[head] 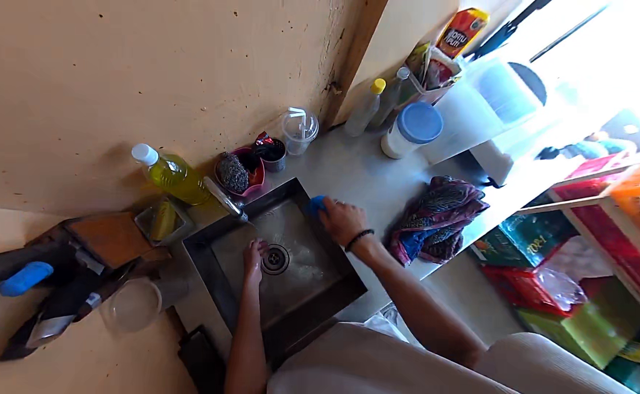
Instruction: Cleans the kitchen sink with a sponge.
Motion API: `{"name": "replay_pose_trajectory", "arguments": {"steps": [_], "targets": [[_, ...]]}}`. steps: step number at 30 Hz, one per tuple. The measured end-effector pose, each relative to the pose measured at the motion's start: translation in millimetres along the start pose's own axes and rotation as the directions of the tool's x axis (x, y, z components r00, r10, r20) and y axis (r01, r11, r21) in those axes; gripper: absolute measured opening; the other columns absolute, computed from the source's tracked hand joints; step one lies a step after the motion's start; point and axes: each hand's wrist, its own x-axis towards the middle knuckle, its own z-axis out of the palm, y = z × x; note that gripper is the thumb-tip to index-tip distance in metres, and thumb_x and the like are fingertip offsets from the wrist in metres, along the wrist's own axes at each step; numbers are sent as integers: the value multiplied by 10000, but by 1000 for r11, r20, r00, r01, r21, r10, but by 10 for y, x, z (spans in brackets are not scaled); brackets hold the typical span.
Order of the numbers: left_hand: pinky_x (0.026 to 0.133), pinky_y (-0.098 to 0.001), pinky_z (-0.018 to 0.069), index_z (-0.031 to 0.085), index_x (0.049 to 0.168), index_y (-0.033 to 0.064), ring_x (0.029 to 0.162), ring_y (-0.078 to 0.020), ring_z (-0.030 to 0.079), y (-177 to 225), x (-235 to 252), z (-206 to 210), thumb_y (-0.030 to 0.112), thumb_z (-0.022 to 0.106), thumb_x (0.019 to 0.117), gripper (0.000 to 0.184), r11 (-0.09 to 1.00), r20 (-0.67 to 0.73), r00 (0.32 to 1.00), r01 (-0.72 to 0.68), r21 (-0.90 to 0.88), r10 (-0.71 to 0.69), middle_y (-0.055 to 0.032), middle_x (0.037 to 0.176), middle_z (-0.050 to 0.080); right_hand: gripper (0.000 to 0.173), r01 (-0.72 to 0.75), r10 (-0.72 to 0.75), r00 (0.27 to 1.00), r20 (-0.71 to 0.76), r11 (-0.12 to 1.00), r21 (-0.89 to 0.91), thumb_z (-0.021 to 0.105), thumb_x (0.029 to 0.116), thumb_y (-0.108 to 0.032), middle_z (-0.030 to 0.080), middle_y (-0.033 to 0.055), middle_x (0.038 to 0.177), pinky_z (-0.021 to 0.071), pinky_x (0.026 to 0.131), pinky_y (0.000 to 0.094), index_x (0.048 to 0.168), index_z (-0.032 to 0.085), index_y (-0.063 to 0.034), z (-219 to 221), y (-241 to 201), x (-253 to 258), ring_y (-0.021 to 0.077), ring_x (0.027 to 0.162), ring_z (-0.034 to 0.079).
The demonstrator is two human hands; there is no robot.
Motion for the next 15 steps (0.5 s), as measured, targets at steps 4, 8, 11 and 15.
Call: {"name": "replay_pose_trajectory", "arguments": {"steps": [4,8,11,15], "targets": [[856,-377,537,567,1300,-57,956,-228,669,187,228,223,241,337,1126,414,1000,-30,1000,4,-30,-5,-198,1132,680,354,-107,111,988,-105,993,44,598,1028,-285,647,329,1142,481,765,749,1266,629,-24,-144,479,323,564,1018,631],[844,-362,553,579,1258,-62,914,-208,675,294,462,310,250,336,1126,416,989,-24,1000,8,-148,-12,-188,1107,682,500,-191,195,974,-116,981,46,675,992,-366,598,359,1252,467,850,765,1294,606,27,-175,638,435,583,1139,582],[859,-365,550,555,1289,-47,951,-217,663,406,630,342,295,335,1116,442,931,-63,993,73,-357,-102,-182,1159,659,467,-138,134,982,-133,990,-22,588,1029,-369,592,319,1290,496,906,699,1272,617,29,-166,109,357,517,1199,583],[815,-376,514,489,1259,46,937,-210,579,681,647,540,353,306,1105,389,644,-152,948,68,-762,-279,-114,1131,558,281,379,-422,905,47,853,359,618,1025,-260,710,185,872,575,778,552,1034,712,5,826,-669,531,332,815,705]]}}
